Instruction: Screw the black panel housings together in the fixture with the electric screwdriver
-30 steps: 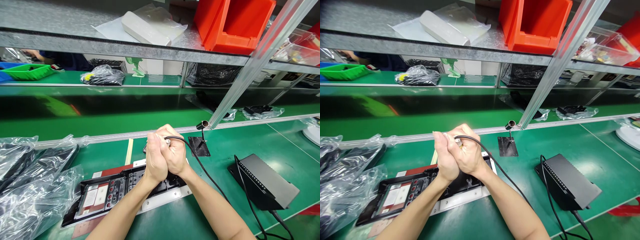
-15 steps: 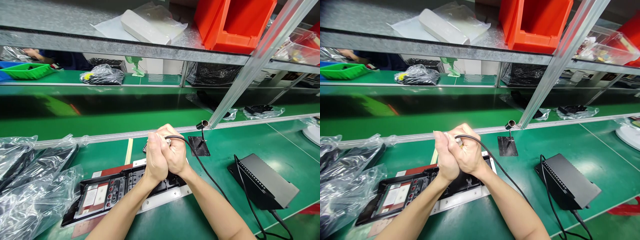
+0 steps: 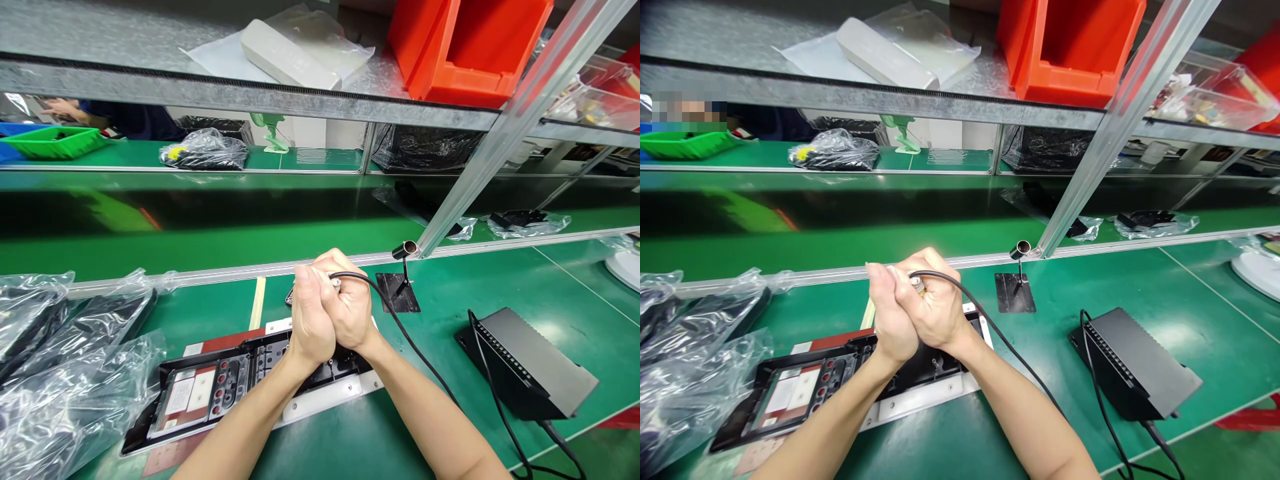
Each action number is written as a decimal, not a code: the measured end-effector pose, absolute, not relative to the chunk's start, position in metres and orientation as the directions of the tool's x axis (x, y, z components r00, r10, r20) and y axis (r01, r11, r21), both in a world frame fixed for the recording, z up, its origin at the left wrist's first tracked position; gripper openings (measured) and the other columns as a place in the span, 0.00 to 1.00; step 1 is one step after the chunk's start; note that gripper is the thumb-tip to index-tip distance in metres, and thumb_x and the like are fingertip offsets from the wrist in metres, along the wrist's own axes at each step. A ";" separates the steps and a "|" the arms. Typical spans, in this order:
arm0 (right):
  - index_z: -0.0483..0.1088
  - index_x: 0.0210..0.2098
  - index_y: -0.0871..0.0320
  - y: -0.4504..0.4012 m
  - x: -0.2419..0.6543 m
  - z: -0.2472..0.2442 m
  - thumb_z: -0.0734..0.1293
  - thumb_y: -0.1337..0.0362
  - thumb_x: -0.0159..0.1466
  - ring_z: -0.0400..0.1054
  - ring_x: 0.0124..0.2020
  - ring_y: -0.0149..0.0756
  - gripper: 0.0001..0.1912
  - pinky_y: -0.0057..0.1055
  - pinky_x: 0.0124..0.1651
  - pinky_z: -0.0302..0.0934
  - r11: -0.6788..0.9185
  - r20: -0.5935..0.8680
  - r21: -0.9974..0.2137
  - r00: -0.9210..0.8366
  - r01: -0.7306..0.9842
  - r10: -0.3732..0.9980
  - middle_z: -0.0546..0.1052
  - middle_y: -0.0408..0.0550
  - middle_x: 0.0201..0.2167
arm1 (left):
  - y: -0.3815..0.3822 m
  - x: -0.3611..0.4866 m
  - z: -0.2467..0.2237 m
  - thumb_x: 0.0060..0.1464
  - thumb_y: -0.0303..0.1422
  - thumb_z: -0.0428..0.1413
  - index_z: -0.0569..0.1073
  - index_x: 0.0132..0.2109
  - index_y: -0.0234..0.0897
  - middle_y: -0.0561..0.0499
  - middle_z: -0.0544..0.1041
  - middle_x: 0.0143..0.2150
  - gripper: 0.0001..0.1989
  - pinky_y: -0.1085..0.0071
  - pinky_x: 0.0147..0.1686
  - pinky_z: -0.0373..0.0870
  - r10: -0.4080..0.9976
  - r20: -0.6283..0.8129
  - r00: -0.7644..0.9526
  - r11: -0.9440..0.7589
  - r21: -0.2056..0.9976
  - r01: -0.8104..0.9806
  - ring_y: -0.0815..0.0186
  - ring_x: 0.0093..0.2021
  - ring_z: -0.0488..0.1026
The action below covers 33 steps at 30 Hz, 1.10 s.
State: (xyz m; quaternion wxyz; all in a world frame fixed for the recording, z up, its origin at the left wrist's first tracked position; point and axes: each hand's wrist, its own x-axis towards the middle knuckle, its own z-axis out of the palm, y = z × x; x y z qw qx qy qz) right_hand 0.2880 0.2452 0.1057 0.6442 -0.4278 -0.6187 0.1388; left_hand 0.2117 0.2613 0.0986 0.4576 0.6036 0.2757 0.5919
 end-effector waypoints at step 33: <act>0.73 0.30 0.56 0.245 0.288 0.106 0.64 0.61 0.68 0.68 0.35 0.35 0.11 0.34 0.39 0.64 0.605 0.681 -0.723 0.199 0.333 0.705 0.73 0.46 0.33 | 0.262 0.211 0.093 0.68 0.55 0.34 0.63 0.28 0.42 0.50 0.66 0.26 0.29 0.61 0.35 0.70 0.897 0.414 0.155 -0.389 0.905 -0.170 0.62 0.32 0.68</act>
